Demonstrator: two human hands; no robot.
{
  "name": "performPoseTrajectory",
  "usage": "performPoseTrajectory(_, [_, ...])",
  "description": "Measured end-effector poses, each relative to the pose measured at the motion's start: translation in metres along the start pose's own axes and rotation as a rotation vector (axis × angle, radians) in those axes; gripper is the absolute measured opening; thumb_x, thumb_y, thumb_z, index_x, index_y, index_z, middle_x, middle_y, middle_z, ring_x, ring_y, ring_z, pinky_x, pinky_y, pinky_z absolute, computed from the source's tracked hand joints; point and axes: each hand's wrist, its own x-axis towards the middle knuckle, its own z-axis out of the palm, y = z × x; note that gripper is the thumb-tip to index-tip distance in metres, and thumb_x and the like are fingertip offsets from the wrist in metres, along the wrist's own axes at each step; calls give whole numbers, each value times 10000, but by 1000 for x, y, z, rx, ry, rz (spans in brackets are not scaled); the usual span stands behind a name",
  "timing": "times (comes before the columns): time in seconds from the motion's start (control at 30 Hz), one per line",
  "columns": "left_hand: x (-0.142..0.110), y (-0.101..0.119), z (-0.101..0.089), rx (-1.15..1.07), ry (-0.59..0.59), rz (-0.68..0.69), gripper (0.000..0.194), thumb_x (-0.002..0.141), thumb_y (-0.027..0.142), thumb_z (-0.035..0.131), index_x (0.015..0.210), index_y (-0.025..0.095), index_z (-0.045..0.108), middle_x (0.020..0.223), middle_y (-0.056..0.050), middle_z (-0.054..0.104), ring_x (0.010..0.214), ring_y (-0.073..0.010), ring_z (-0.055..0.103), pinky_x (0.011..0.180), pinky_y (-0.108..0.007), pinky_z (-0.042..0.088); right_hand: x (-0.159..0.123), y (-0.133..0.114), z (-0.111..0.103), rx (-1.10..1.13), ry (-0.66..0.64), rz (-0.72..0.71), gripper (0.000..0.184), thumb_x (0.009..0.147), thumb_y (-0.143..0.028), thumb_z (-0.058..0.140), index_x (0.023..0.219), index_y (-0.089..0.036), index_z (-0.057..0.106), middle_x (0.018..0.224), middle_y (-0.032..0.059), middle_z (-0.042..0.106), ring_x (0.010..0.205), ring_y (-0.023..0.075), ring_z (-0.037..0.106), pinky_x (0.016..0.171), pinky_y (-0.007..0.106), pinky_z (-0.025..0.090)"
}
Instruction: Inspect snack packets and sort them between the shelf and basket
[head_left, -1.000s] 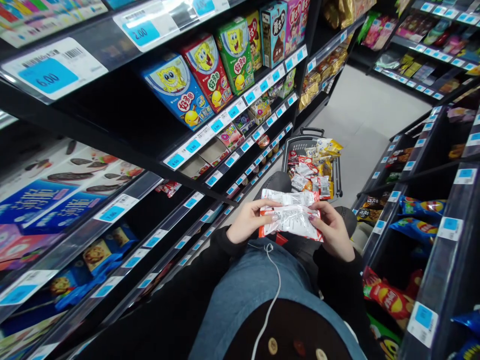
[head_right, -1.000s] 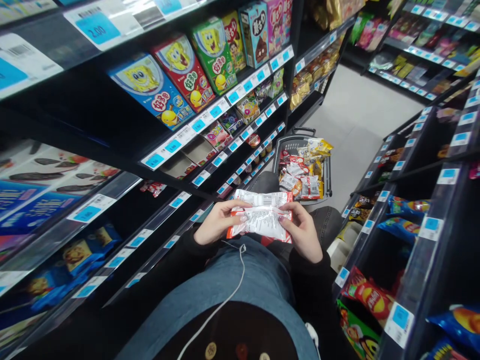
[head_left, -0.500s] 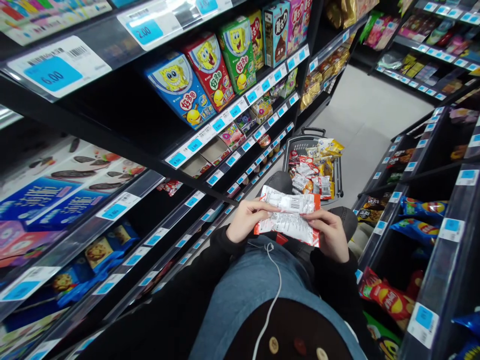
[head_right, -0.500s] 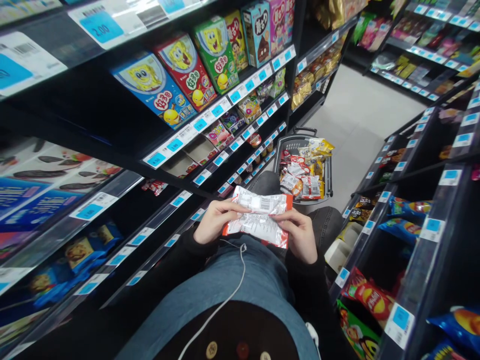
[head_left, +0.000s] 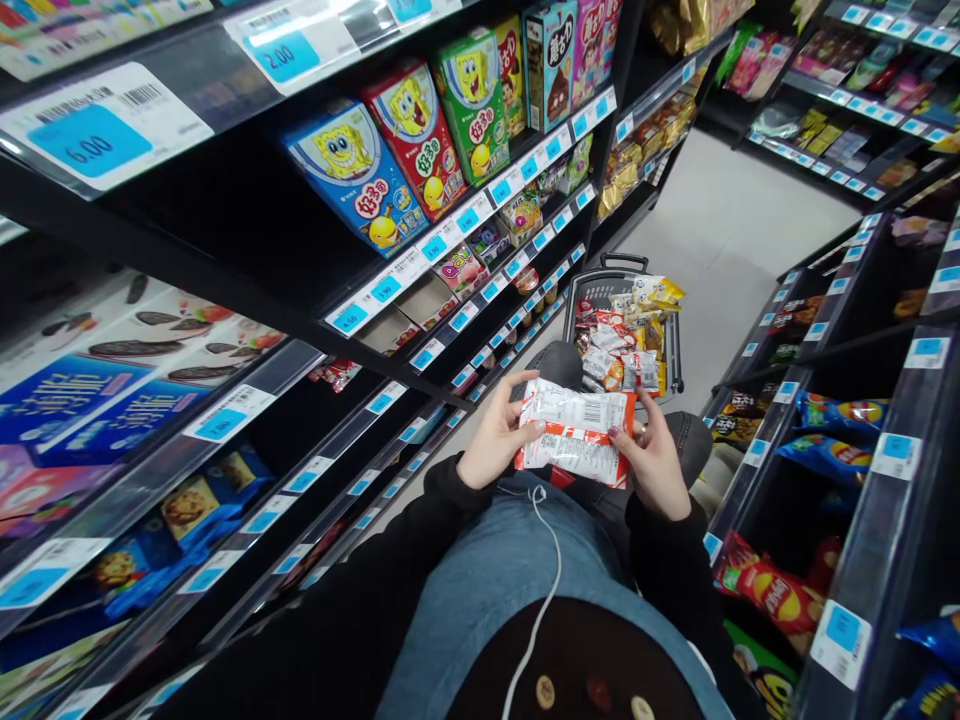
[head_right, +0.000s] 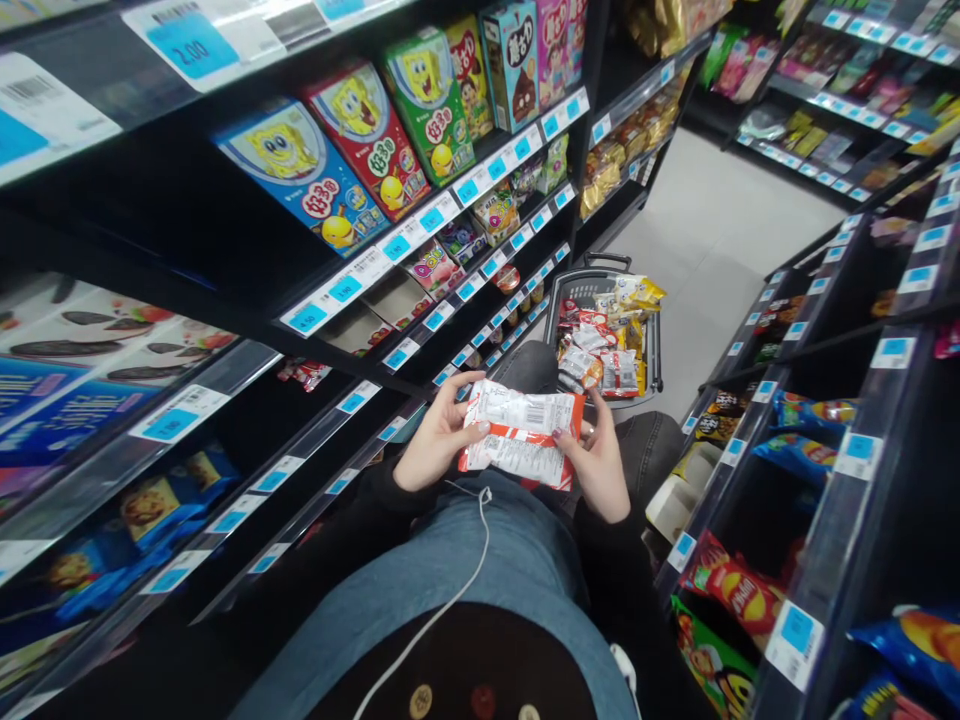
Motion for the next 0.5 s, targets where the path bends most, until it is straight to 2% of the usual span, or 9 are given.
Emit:
performPoseTrajectory(0.1, [3,-15,-5,3,-13,-52,751,667,256,695,1277,201,260,842,-43,653,667,-162,635,611,-265,498,4,18,-8,28,-114,145,457,637,-382,715,1022,-173,586,977,78,682,841,232,645,771,382,515])
performPoseTrajectory(0.17, [8,-30,-10,50,-14,-89,750,665,256,689,1285,183,273,824,-43,657,655,-157,630,605,-257,493,7,33,-17,-23,-108,161,400,627,-402,715,930,-154,634,950,85,696,828,242,649,774,397,512])
performPoseTrajectory(0.27, [17,-54,-28,224,-7,-183,671,661,236,666,1257,183,362,921,-86,667,665,-156,628,591,-257,490,15,58,-37,-209,39,55,384,623,-402,707,903,-143,655,905,81,709,807,246,649,768,400,508])
performPoseTrajectory(0.33, [21,-62,-49,389,22,-254,541,659,225,640,1172,184,473,1035,-115,646,693,-165,630,569,-262,488,22,72,-56,-357,161,-10,374,643,-397,676,899,-124,659,897,92,710,816,253,645,780,397,498])
performPoseTrajectory(0.4, [21,-63,-80,587,128,-276,360,680,235,604,1033,171,575,1057,-111,643,759,-187,631,585,-270,484,33,83,-75,-481,301,-53,365,659,-379,639,897,-103,659,893,105,708,838,262,640,796,384,486])
performPoseTrajectory(0.47, [16,-55,-118,824,363,-251,235,712,242,563,932,184,619,957,-73,676,821,-197,624,672,-285,476,50,89,-93,-584,444,-61,359,659,-354,615,884,-79,662,877,122,707,845,274,636,791,369,481])
performPoseTrajectory(0.5, [11,-49,-138,946,527,-245,212,727,249,542,917,197,622,902,-53,686,834,-200,619,711,-297,465,62,90,-100,-624,501,-52,355,656,-345,609,872,-68,664,863,131,706,843,279,635,783,361,481])
